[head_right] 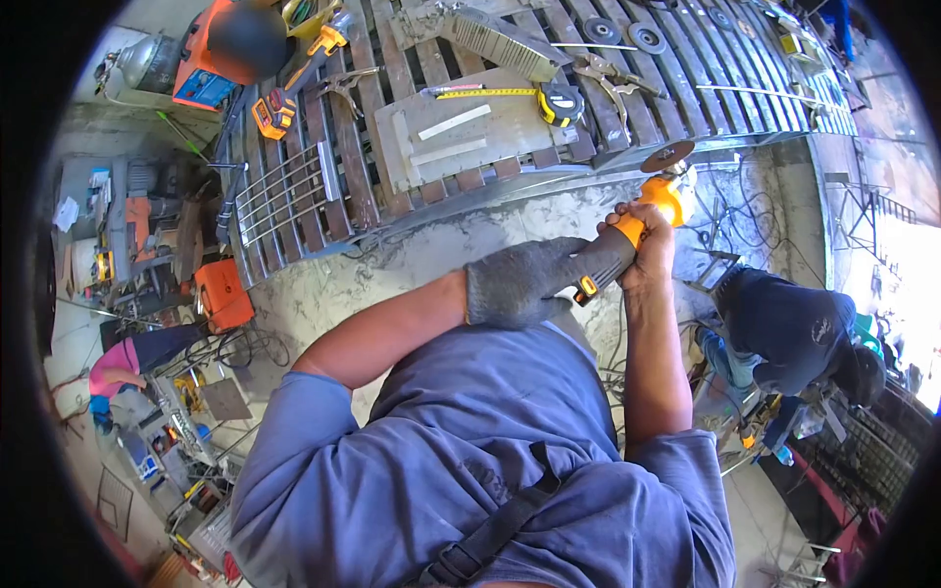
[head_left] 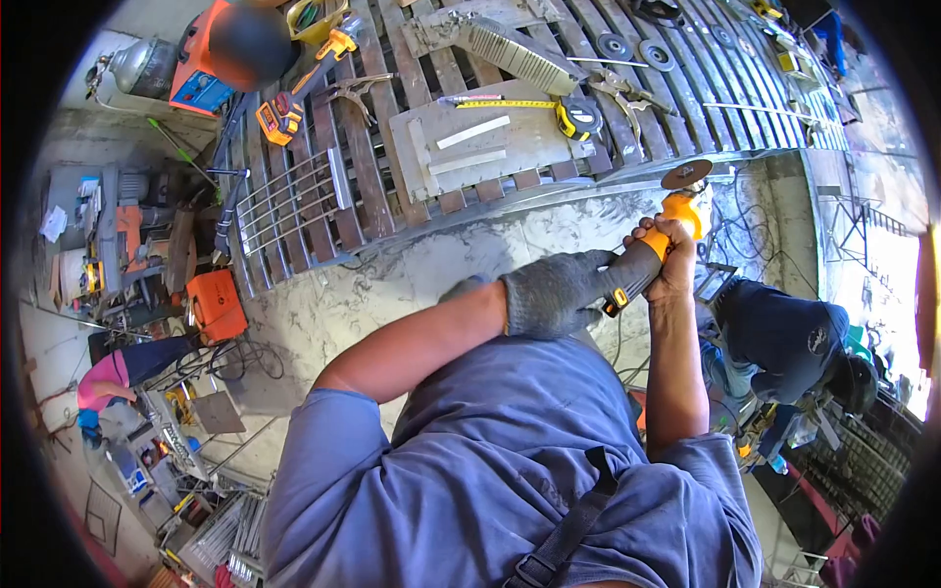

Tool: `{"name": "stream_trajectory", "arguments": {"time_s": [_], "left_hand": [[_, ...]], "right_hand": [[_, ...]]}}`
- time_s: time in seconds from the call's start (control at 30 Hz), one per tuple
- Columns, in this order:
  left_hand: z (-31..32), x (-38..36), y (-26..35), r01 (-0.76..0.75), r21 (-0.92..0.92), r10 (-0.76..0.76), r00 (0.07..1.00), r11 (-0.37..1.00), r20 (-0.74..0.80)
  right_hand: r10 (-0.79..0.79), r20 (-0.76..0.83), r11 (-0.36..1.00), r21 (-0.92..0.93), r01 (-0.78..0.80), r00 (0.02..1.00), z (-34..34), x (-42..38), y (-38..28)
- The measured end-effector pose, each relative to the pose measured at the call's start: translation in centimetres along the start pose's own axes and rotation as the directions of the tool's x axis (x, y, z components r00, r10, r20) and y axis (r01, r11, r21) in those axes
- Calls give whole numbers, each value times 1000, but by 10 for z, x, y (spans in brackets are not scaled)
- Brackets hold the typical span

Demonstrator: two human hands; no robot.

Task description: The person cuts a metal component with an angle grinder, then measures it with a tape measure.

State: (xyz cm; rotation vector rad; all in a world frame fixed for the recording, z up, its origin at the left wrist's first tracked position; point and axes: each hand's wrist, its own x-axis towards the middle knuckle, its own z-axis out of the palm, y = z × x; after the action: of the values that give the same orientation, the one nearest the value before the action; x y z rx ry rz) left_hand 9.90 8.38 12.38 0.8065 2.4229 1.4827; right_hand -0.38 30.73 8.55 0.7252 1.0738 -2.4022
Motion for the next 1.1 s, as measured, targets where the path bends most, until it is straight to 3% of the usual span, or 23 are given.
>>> {"name": "stream_trajectory", "arguments": {"time_s": [0.07, 0.2, 0.27, 0.33, 0.43, 0.53, 0.67, 0.77, 0.93, 1.1], "left_hand": [[-13, -5, 6, 177, -78, -178, 984, 981, -1], [-43, -12, -23, 175, -176, -209, 958, 969, -196], [-65, -19, -66, 321, 169, -263, 919, 932, -292], [-101, -25, -91, 368, 530, -157, 903, 764, -400], [-138, -31, -154, 516, 744, -296, 856, 425, -425], [-148, -34, -201, 495, 735, -452, 845, 464, -284], [-141, -35, -265, 554, 687, -477, 815, 471, -330], [-158, -38, -226, 475, 687, -403, 871, 550, -280], [-159, -43, -258, 480, 660, -454, 861, 578, -228], [-176, -38, -218, 485, 676, -351, 873, 555, -339]], "right_hand": [[26, 17, 999, 47, -27, 1000, -10, 2, 0], [33, 171, 975, 213, -70, 985, -25, 2, 2], [77, 151, 956, 271, -116, 986, -20, -6, 2], [49, 166, 965, 247, -89, 985, -17, -14, 5], [-5, 156, 957, 286, -41, 988, -14, -30, 18], [-64, 103, 955, 296, 31, 993, -4, -55, 36], [-119, -35, 953, 278, 124, 992, 1, -85, 69], [-136, -96, 942, 296, 159, 986, 7, -108, 85], [-175, -189, 923, 310, 228, 966, 1, -133, 97], [-241, -179, 911, 298, 286, 954, -24, -164, 85]]}}
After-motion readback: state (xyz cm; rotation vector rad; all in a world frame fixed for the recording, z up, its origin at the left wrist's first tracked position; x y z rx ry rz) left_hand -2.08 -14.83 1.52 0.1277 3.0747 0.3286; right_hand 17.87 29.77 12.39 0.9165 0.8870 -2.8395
